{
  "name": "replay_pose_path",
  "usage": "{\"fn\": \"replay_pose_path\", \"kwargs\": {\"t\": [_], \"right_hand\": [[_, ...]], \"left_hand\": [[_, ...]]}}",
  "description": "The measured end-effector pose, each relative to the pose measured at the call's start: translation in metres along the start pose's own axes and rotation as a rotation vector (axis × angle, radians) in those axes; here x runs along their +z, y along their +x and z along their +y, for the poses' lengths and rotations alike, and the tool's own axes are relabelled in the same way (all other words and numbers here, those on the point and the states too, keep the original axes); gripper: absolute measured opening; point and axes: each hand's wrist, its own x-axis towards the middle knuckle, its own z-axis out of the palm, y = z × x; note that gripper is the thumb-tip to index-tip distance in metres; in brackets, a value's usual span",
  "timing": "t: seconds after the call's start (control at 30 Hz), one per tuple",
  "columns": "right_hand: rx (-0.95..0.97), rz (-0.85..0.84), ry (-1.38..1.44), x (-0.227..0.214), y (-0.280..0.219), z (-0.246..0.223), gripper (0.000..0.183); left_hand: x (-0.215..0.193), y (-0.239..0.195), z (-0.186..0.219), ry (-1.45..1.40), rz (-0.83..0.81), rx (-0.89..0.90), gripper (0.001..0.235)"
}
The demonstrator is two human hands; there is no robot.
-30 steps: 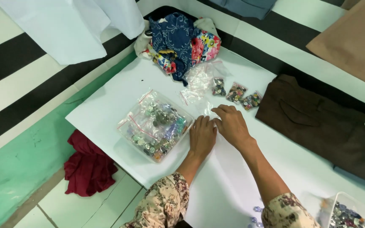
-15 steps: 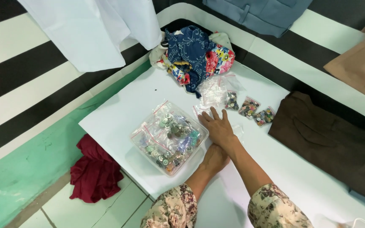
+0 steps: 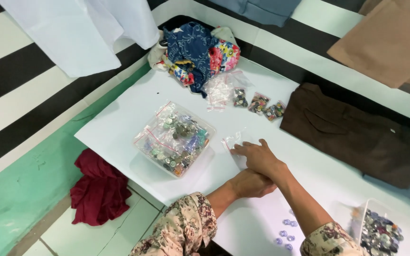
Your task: The person is sorting through a container of various buttons, selecting specific ones to arrange on the table and then pack into small plastic zip-lock bags.
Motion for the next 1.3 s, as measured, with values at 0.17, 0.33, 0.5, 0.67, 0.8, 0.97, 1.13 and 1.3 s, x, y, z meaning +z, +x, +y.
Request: {"fn": "replay_pose_path", "kwargs": {"t": [0.17, 0.33, 0.5, 0.67, 0.8, 0.97, 1.13, 1.3], "right_hand": [[0.055, 0.042, 0.331, 0.016, -0.054, 0.018, 0.064], [-0.031, 0.42, 0.656, 0.044, -0.103, 0.045, 0.052], [0.152, 0.71, 0.8, 0.046, -0.178, 0.06, 0.03], [0.201, 0.938, 0.804, 0.097, -0.183, 0.081, 0.03], [0.221, 1.13, 0.957, 0.129, -0.175, 0.096, 0.016], [0.19, 1.163, 1.162, 0.126, -0.175, 0.094, 0.013], [0.193, 1.21, 1.06, 0.127, -0.174, 0.09, 0.021], [0.167, 1.348, 0.65, 0.13, -0.178, 0.087, 0.03]], "left_hand": [[-0.011, 0.01, 0.043, 0.127, 0.073, 0.172, 0.03], [0.028, -0.019, 0.034, 0.131, 0.048, 0.204, 0.022], [-0.034, 0.018, 0.042, -0.516, 0.038, -0.276, 0.007], [-0.049, 0.056, 0.063, -0.607, -0.057, -0.304, 0.01], [-0.067, 0.081, 0.073, -0.777, -0.204, -0.355, 0.045], [-0.06, 0.086, 0.062, -0.874, -0.319, -0.402, 0.042], [-0.025, 0.066, 0.054, -0.782, -0.097, -0.356, 0.004], [-0.019, 0.047, 0.051, -0.602, -0.005, -0.316, 0.01]]}}
